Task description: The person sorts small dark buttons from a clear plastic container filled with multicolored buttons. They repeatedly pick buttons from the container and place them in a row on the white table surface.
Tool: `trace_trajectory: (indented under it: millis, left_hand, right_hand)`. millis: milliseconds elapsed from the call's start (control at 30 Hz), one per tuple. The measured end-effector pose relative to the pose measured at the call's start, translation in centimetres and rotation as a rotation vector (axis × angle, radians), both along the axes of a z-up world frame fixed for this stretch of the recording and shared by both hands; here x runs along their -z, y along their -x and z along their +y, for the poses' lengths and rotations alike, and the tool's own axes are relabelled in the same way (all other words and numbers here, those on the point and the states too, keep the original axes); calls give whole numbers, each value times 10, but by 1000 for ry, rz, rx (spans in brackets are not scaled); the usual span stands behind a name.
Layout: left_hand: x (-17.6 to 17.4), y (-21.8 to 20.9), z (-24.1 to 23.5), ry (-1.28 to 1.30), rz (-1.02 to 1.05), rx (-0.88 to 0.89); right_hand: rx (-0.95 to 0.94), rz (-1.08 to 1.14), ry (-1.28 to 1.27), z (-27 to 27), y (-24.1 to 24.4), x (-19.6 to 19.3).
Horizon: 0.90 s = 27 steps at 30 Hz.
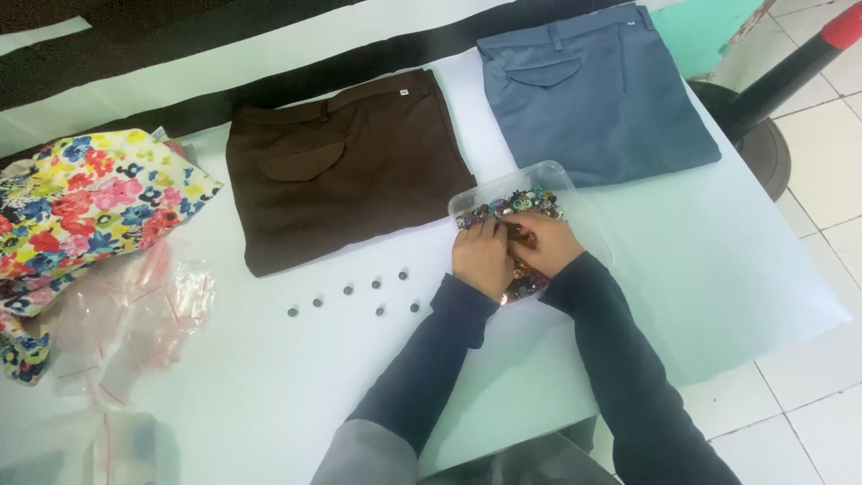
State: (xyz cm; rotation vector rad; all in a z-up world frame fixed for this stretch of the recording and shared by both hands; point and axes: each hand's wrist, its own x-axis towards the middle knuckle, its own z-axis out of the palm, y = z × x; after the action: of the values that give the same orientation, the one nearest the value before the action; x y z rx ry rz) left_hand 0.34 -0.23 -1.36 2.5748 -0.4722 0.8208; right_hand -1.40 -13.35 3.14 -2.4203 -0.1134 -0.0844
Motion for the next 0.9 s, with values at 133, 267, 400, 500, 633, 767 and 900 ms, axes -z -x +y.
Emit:
trace_trajectory:
  millis: [133, 267, 400, 500, 633, 767, 900]
  left_hand:
    - [4, 0, 4, -50, 53, -5]
    - [7, -3, 4, -119, 166, 38]
    - [-15, 1, 9, -94, 194, 65]
    - [-16, 2, 11, -70, 204, 70]
    - [-6, 0, 7, -99, 213, 41]
    - [-8, 0, 7, -105, 234, 50]
    - [-21, 3, 8, -90, 220, 42]
  right_hand:
    - [2, 9, 7, 1, 2, -2]
    - [42, 9, -24, -4, 0, 6]
    - [18, 37, -5, -9, 1, 11]
    - [22, 47, -14, -10, 0, 15]
    - [12, 76, -13, -9, 3, 12]
    - [31, 83, -33, -8, 6, 6]
    - [64, 36, -86, -8, 7, 4]
